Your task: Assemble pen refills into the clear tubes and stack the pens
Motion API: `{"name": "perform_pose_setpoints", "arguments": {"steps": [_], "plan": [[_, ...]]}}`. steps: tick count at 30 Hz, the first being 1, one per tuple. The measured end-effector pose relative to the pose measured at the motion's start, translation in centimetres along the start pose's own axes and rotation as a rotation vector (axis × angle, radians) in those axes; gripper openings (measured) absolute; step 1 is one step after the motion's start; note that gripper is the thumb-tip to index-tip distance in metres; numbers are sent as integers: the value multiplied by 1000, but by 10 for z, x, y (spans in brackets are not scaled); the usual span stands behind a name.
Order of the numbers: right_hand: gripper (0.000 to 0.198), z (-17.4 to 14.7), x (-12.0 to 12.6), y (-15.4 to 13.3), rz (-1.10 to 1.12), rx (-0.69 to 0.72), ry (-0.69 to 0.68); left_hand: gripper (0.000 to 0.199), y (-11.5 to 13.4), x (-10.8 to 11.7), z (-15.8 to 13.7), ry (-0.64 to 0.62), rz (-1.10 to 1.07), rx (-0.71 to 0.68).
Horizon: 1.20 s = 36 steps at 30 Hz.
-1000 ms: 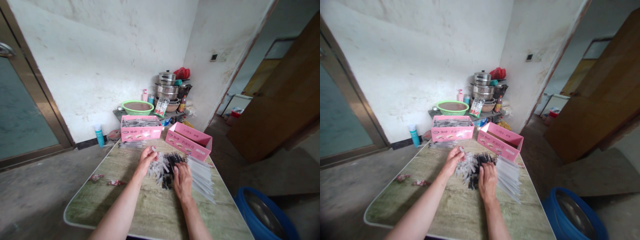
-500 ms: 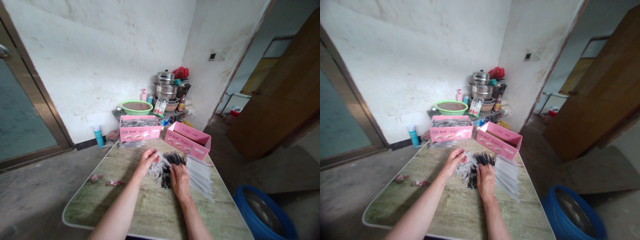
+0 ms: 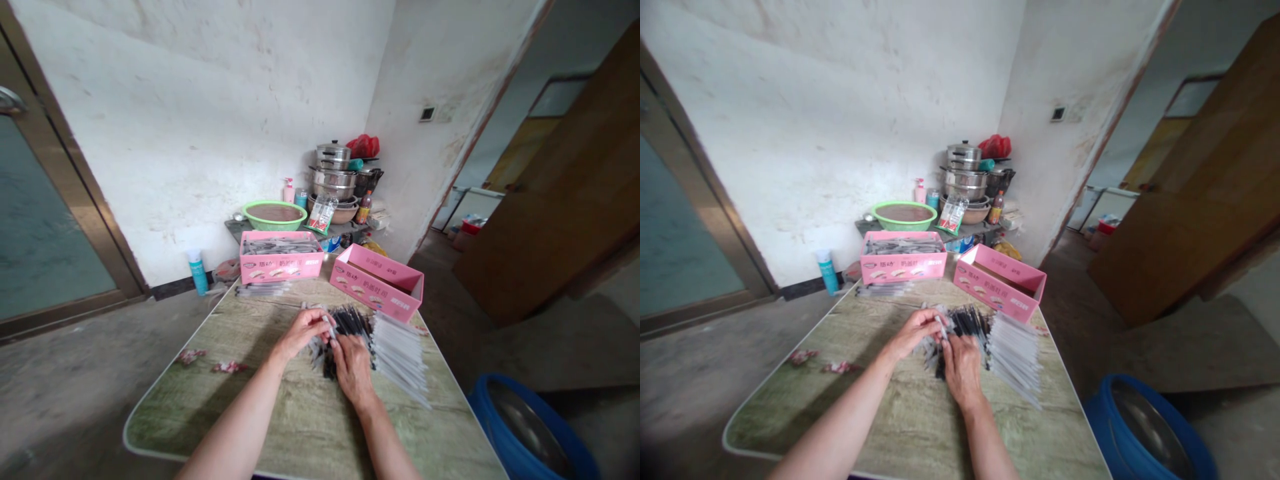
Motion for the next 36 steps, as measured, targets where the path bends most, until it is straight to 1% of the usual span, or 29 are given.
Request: {"name": "perform_pose_setpoints", "arguments": {"steps": [3,6,10,14,17,19,20,22,24,27,28,29,30,31,32,36], "plan": [[38,3,2,-5,137,-42,-8,30,-1,3,0,8,7,-11],[42,4,2,-8,332,-134,-22,33,1,3,-1,0,5,-16],[43,2,-2,-5,689,-282,-48,32,9,1,-5,10,14,-28],[44,2,-8,-4,1069,-414,-86,31,13,-1,-7,-14,6,-24],[47,1,-11,-5,1246,-486,-112,32,12,-1,-7,-34,17,-5],[47,1,-12,-5,1255,-502,-105,34,10,0,-5,-22,34,8],[47,0,-13,-4,1222,-501,-91,35,8,0,-4,-2,42,13],[47,0,-13,-2,1072,-475,-59,38,3,1,0,59,47,24],[47,0,-14,-1,797,-394,-27,40,-3,2,3,125,30,35],[44,0,-14,-4,299,-244,30,43,-8,4,6,181,-16,46],[43,0,-14,-5,179,-219,45,43,-8,4,6,189,-28,48],[42,0,-14,-7,109,-213,53,43,-8,5,6,192,-39,51],[42,1,-14,-7,95,-218,51,43,-8,5,6,187,-48,55],[42,1,-14,-7,139,-234,43,42,-8,6,6,175,-55,61],[43,2,-14,-7,237,-262,22,42,-7,6,5,156,-62,67],[50,3,-13,-3,869,-454,-90,39,-5,6,2,37,-68,82]]}}
Point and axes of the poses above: each hand's wrist, its own z-axis towards the middle knuckle, its own x-axis out of the back of the hand, y = z × x, the point moved 2 cm from there along z, towards the middle knuckle, and after that the axes turned 12 degrees about x, right-handed, at the moved point
